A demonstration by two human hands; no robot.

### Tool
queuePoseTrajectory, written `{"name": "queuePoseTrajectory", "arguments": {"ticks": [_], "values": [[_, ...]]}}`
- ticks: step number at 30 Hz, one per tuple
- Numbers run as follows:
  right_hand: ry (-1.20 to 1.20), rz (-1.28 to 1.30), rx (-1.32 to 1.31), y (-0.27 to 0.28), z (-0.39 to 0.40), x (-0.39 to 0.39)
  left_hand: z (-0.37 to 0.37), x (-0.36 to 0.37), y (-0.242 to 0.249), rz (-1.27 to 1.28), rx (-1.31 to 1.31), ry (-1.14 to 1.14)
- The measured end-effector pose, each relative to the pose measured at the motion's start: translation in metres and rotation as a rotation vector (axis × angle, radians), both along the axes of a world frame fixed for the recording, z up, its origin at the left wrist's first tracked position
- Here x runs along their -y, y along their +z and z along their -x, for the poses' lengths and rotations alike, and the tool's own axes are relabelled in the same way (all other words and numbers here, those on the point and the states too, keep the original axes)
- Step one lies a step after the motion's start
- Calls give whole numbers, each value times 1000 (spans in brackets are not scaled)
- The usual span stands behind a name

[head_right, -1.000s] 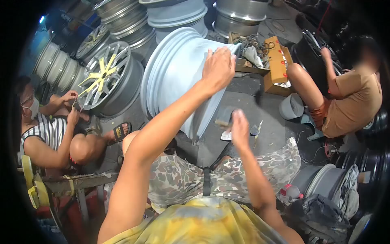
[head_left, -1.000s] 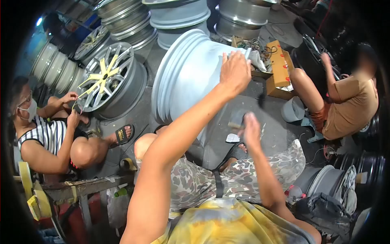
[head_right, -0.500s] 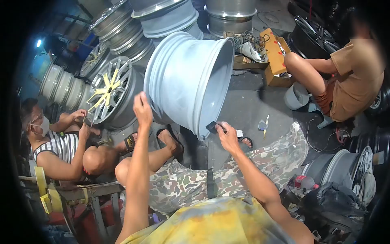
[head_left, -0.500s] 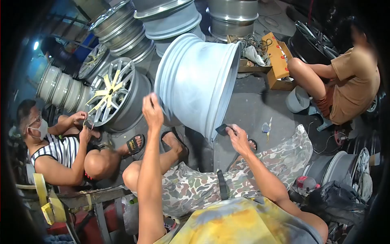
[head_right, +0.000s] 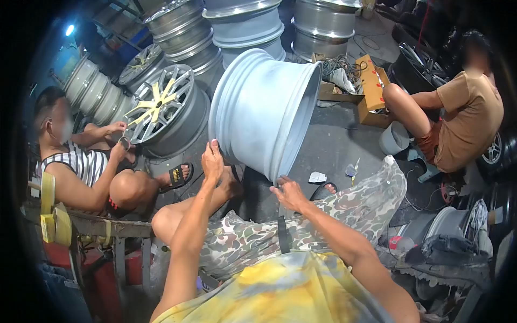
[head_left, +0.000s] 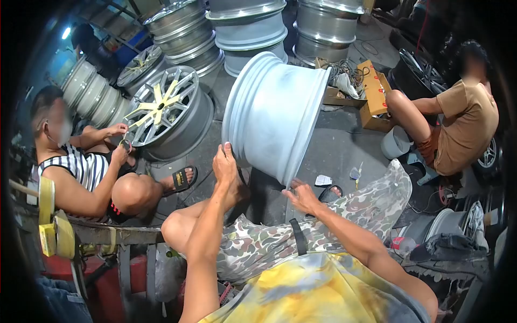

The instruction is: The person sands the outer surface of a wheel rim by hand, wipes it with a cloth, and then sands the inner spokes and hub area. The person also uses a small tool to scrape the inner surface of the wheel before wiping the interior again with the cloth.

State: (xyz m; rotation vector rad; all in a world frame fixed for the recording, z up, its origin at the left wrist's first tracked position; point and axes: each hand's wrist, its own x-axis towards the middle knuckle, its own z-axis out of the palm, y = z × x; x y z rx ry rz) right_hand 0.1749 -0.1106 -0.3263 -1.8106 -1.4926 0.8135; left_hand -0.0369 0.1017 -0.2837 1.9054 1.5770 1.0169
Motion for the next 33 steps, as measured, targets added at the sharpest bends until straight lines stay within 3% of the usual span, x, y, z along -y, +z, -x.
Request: {"name": "queuePoseTrajectory", "arguments": {"ticks": [3, 6, 11, 13, 14, 17, 19, 21, 23, 26, 30, 33], "values": [[42, -64, 118, 9, -24, 5, -9, 4, 0, -161, 37, 22], [-38, -20, -116, 78, -40, 15, -31, 7, 54, -273, 51, -30], [-185, 23, -335, 154, -56, 3, -56, -23, 145, -211, 7, -49], [-206, -138, -732, 151, -65, -5, -62, -34, 155, -179, -26, -43], [-207, -130, -737, 149, -64, -7, -65, -38, 158, -229, -52, -23], [-265, -223, -1313, 145, -51, -11, -83, -27, 172, -214, -105, -10], [-225, -236, -1315, 139, -57, -17, -108, -10, 178, -747, -43, -99], [-193, -272, -1360, 145, -58, -26, -144, 21, 177, -523, 9, -469], [-163, -288, -1407, 131, -68, -33, -181, 51, 173, -462, -86, -627], [-264, -365, -1512, 124, -65, -42, -211, 37, 151, -447, -180, -586], [-326, -422, -1503, 136, -59, -69, -211, 12, 160, -369, -245, -662], [-158, -437, -1544, 119, -56, -87, -195, -18, 169, -305, -257, -773]]}}
